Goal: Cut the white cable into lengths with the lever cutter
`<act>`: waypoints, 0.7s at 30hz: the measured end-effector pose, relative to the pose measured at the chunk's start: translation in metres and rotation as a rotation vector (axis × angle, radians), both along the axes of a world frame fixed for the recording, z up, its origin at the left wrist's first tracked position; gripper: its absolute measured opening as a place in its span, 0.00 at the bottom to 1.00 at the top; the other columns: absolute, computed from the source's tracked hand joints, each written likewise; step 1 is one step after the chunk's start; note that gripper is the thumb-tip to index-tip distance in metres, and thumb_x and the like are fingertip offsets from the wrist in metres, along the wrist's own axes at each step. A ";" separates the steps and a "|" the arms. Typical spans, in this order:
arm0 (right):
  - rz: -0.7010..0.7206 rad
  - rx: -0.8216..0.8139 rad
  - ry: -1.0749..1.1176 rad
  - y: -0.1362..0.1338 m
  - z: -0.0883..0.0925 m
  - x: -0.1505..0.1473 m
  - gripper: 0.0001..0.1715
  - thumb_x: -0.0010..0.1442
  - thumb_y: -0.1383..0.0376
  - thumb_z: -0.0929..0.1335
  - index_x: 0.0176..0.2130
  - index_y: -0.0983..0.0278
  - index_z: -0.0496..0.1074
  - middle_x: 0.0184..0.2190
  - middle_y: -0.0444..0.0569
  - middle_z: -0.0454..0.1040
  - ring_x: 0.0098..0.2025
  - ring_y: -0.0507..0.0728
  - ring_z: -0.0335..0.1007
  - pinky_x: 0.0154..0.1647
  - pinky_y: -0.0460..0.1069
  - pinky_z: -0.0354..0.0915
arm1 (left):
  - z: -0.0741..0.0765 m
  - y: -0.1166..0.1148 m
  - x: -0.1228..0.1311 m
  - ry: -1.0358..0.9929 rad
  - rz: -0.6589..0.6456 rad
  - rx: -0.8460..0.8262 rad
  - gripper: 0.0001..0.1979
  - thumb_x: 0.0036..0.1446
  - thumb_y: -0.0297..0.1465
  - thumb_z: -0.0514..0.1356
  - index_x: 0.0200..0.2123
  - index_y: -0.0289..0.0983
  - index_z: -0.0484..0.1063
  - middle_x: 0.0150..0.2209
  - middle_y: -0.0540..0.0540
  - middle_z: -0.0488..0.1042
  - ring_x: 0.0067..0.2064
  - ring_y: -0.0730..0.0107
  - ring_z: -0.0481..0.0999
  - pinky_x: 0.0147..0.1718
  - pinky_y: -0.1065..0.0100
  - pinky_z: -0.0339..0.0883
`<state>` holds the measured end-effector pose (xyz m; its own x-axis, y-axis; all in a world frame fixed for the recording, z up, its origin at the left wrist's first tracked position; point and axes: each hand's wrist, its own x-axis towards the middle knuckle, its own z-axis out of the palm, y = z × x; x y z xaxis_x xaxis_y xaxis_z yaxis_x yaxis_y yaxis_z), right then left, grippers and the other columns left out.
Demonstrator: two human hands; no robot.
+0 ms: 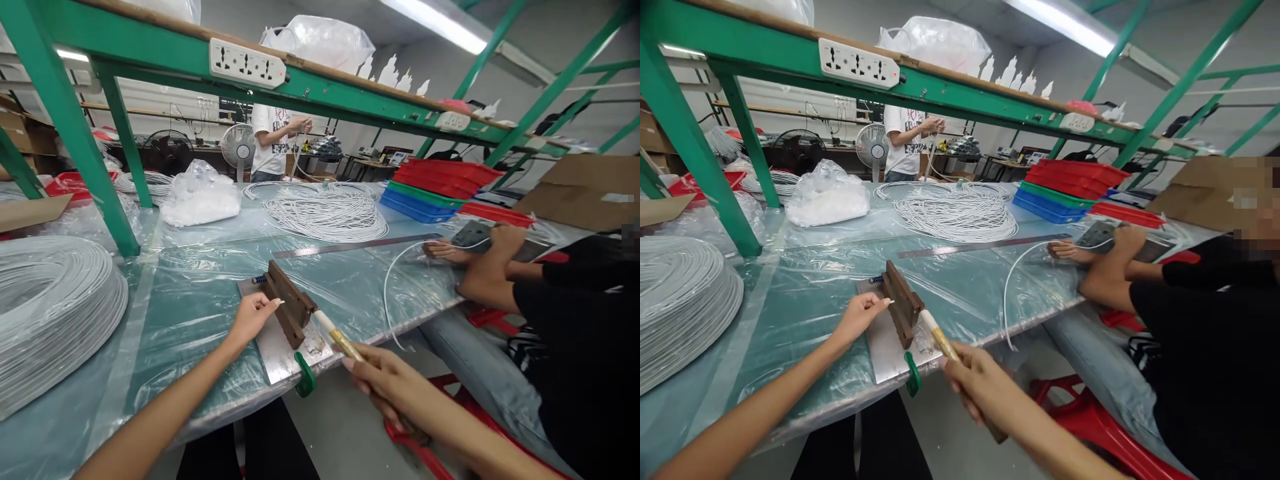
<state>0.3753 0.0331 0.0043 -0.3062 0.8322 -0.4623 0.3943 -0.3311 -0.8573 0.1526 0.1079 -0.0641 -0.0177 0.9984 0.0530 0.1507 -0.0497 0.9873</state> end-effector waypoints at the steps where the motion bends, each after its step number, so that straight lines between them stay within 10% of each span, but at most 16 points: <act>1: -0.027 -0.023 0.070 0.005 0.018 0.002 0.22 0.48 0.52 0.70 0.36 0.64 0.64 0.20 0.38 0.62 0.12 0.44 0.47 0.10 0.41 0.47 | 0.007 -0.004 -0.005 -0.018 -0.012 0.005 0.23 0.46 0.50 0.58 0.18 0.37 0.58 0.18 0.56 0.53 0.23 0.78 0.53 0.24 0.72 0.47; 5: -0.128 -0.050 0.319 0.034 0.080 0.003 0.37 0.48 0.62 0.73 0.56 0.61 0.61 0.28 0.45 0.71 0.17 0.45 0.55 0.14 0.39 0.55 | 0.028 -0.023 -0.022 -0.060 -0.082 0.011 0.24 0.44 0.52 0.60 0.20 0.35 0.63 0.20 0.54 0.56 0.24 0.77 0.54 0.24 0.73 0.47; 8: -0.070 -0.054 0.471 0.066 0.111 -0.009 0.25 0.59 0.53 0.65 0.46 0.70 0.69 0.29 0.53 0.72 0.22 0.48 0.64 0.22 0.41 0.65 | 0.035 -0.033 -0.024 -0.077 -0.112 0.002 0.25 0.46 0.53 0.60 0.22 0.34 0.66 0.18 0.55 0.53 0.22 0.78 0.51 0.22 0.73 0.44; 11: -0.071 0.000 0.616 0.111 0.132 -0.030 0.34 0.63 0.45 0.55 0.42 0.71 0.69 0.31 0.58 0.72 0.30 0.54 0.71 0.28 0.43 0.69 | 0.037 -0.041 -0.016 -0.144 -0.101 -0.055 0.26 0.48 0.54 0.57 0.23 0.34 0.69 0.16 0.57 0.47 0.20 0.80 0.45 0.20 0.72 0.39; 21: 0.038 0.250 0.442 0.265 0.124 -0.127 0.41 0.63 0.41 0.50 0.58 0.68 0.57 0.36 0.56 0.75 0.35 0.55 0.73 0.37 0.48 0.68 | 0.056 -0.055 0.005 -0.411 -0.061 -0.147 0.27 0.47 0.57 0.56 0.24 0.36 0.64 0.14 0.58 0.55 0.16 0.82 0.50 0.16 0.77 0.47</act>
<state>0.2483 0.2977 0.1287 -0.4599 0.8852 -0.0699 -0.0160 -0.0870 -0.9961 0.1580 0.0532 -0.0082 0.0513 0.9947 -0.0890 -0.2550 0.0992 0.9618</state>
